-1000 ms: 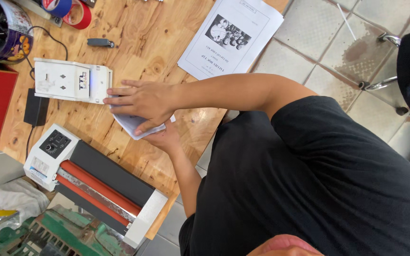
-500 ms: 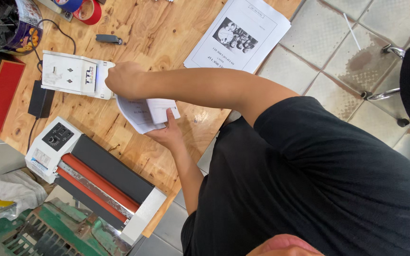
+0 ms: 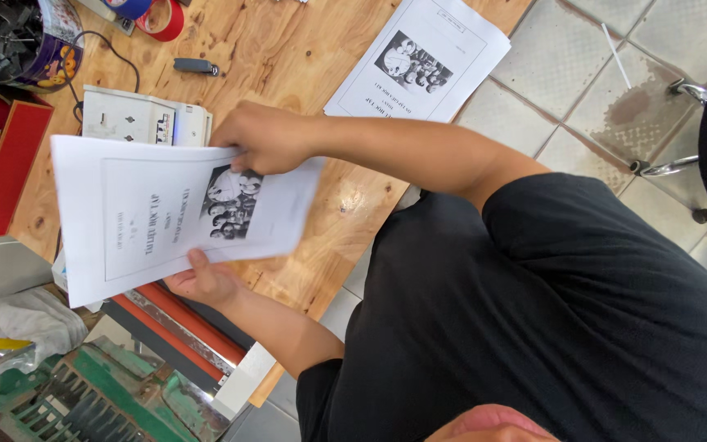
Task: The person repeatedly folds printed sheets in half on a wooden table, aligning edges and pressing the crease. The person handles the sheets one at a time, placing folded sheets aside.
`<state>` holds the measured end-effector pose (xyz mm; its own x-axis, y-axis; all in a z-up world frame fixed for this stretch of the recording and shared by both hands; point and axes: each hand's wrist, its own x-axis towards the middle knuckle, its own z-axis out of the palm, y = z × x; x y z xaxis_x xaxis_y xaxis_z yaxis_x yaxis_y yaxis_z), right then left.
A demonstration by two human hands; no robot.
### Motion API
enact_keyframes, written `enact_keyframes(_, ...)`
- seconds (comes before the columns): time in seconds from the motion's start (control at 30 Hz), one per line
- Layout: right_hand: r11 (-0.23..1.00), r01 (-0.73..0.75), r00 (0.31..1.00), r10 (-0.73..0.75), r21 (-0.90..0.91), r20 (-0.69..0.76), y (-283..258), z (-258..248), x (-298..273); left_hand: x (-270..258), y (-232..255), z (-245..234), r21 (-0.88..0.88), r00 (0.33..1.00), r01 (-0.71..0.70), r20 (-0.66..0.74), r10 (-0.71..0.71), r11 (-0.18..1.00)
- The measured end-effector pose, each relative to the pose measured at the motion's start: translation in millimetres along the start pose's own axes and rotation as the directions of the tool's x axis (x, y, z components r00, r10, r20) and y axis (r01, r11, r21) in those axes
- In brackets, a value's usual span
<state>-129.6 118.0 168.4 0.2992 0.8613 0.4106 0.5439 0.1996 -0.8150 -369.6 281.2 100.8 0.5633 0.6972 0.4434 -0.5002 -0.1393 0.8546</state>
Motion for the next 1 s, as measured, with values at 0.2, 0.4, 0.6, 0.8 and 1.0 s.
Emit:
enact_keyframes(0.2, 0.925, -0.303, 0.928, 0.341, 0.231, -0.151, 33.8, 50.1, -37.6, -4.3, -14.0, 13.3, 0.345, 0.972, 0.03, -0.227, 0.053, 0.938)
enact_keyframes(0.4, 0.836, -0.399, 0.779, 0.526, 0.377, -0.342, 52.0, 105.1, -68.7, -39.1, -65.6, 16.5, 0.428, 0.933, -0.185, -0.206, 0.294, 0.885)
enact_keyframes(0.6, 0.838, -0.452, 0.747, 0.543, 0.305, -0.383, 55.8, 109.9, -78.8, -59.2, -84.2, 9.6, 0.359, 0.932, -0.035, -0.324, 0.159, 0.933)
enact_keyframes(0.8, 0.808, -0.421, 0.804, 0.543, 0.412, -0.243, 80.5, 105.0, -77.8, -64.7, -106.8, -19.0, 0.333, 0.962, 0.023, -0.263, 0.069, 0.943)
enact_keyframes(1.0, 0.994, -0.069, 0.843, 0.106, 0.09, -0.527, 94.4, 97.0, -80.7, -69.7, -124.1, -34.8, 0.263, 0.941, 0.12, -0.338, -0.025, 0.957)
